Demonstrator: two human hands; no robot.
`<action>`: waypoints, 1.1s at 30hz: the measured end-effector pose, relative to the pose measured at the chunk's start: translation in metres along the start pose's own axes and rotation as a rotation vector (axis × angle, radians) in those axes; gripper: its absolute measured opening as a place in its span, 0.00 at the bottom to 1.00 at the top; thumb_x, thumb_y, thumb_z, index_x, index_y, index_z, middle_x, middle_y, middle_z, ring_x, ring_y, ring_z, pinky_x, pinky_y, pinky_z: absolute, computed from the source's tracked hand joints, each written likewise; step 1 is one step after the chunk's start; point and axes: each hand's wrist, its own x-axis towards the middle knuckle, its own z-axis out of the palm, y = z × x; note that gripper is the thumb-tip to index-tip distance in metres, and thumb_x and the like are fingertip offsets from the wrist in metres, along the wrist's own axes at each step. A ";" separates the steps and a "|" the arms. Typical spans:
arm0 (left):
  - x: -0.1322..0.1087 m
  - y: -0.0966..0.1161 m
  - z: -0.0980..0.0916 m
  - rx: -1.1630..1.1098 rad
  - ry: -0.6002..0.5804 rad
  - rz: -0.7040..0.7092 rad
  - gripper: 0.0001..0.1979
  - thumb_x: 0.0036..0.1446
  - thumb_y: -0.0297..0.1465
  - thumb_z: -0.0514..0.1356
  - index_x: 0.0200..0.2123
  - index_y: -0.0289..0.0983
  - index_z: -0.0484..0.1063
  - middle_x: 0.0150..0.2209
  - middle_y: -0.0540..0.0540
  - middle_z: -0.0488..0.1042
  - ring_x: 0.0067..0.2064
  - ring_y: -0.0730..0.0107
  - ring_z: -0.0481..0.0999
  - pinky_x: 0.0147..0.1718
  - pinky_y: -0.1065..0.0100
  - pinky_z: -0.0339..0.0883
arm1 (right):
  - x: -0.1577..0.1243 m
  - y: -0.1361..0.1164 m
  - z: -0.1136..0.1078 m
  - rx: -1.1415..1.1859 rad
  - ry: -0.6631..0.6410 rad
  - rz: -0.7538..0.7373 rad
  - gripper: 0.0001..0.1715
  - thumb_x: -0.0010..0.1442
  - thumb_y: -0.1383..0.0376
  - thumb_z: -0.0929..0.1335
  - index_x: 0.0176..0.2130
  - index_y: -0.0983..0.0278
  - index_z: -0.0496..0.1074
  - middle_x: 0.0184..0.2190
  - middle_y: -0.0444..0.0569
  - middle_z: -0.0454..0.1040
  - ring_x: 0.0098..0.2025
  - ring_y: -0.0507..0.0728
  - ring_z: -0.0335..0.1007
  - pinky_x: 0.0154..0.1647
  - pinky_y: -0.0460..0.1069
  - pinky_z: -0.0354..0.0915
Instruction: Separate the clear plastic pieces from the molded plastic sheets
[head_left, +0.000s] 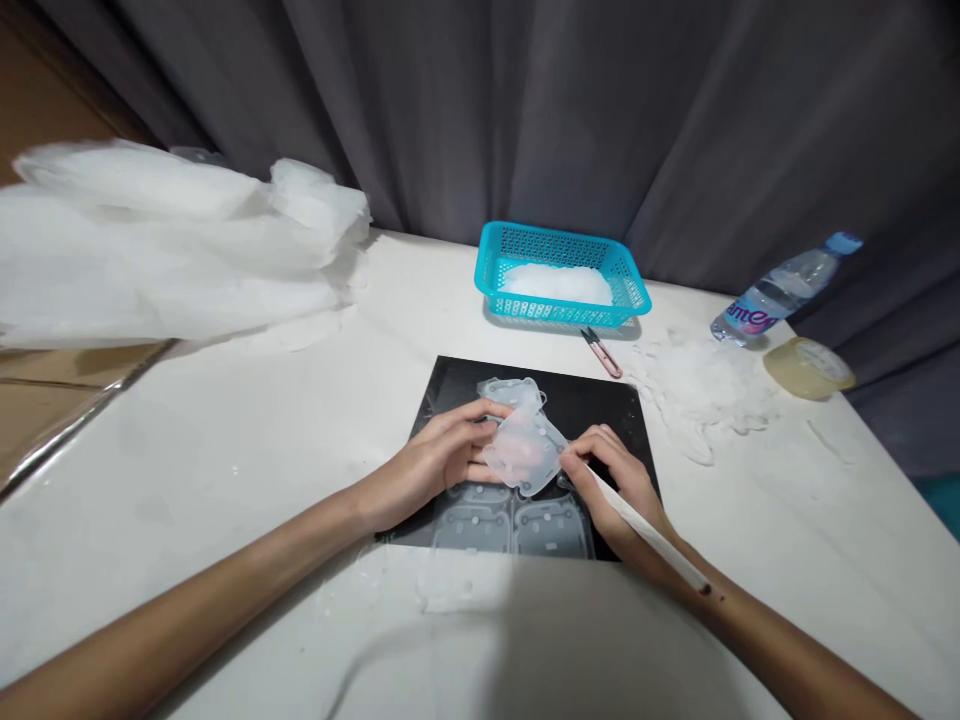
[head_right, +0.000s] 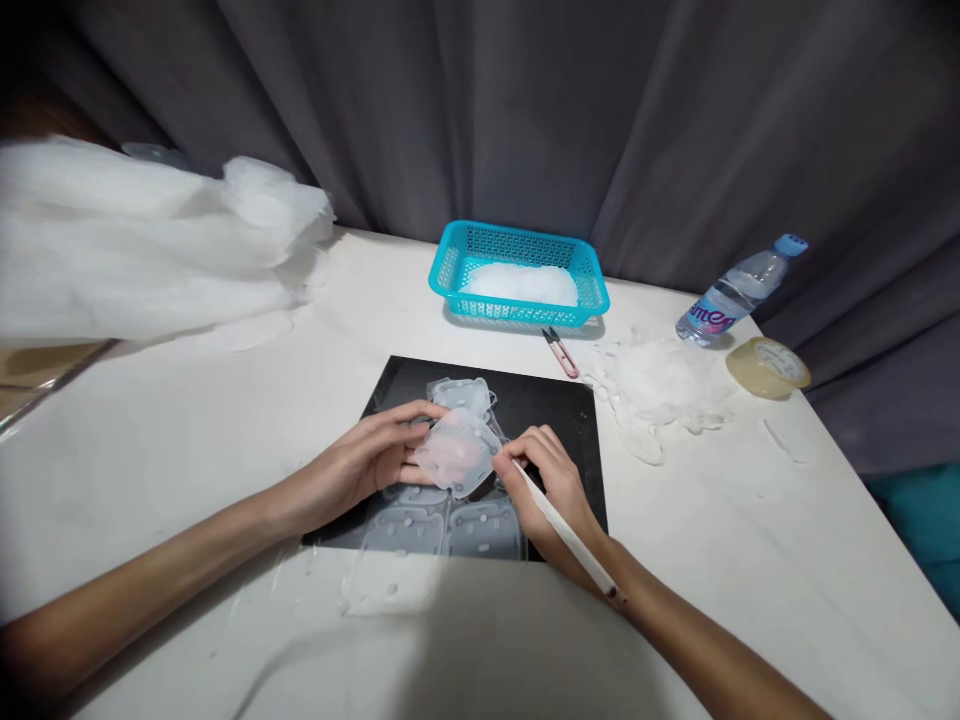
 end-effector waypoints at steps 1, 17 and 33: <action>0.000 0.000 0.000 0.003 -0.004 -0.008 0.08 0.70 0.29 0.58 0.50 0.35 0.72 0.43 0.40 0.83 0.44 0.60 0.85 0.51 0.59 0.78 | 0.000 0.000 0.000 -0.005 0.009 0.002 0.10 0.72 0.67 0.64 0.35 0.60 0.67 0.31 0.44 0.67 0.36 0.55 0.62 0.42 0.52 0.59; -0.003 -0.002 -0.001 0.011 -0.039 -0.028 0.15 0.66 0.27 0.58 0.56 0.35 0.71 0.49 0.37 0.83 0.51 0.57 0.84 0.57 0.55 0.75 | -0.002 0.000 0.001 0.005 0.051 0.072 0.10 0.72 0.64 0.64 0.36 0.60 0.69 0.31 0.45 0.67 0.37 0.57 0.63 0.40 0.52 0.60; -0.005 -0.002 0.002 -0.007 -0.059 -0.009 0.13 0.66 0.29 0.60 0.53 0.36 0.71 0.48 0.38 0.83 0.49 0.58 0.84 0.57 0.52 0.73 | -0.001 -0.002 -0.001 -0.032 0.031 -0.007 0.06 0.70 0.66 0.65 0.37 0.61 0.70 0.31 0.45 0.69 0.36 0.56 0.64 0.40 0.52 0.61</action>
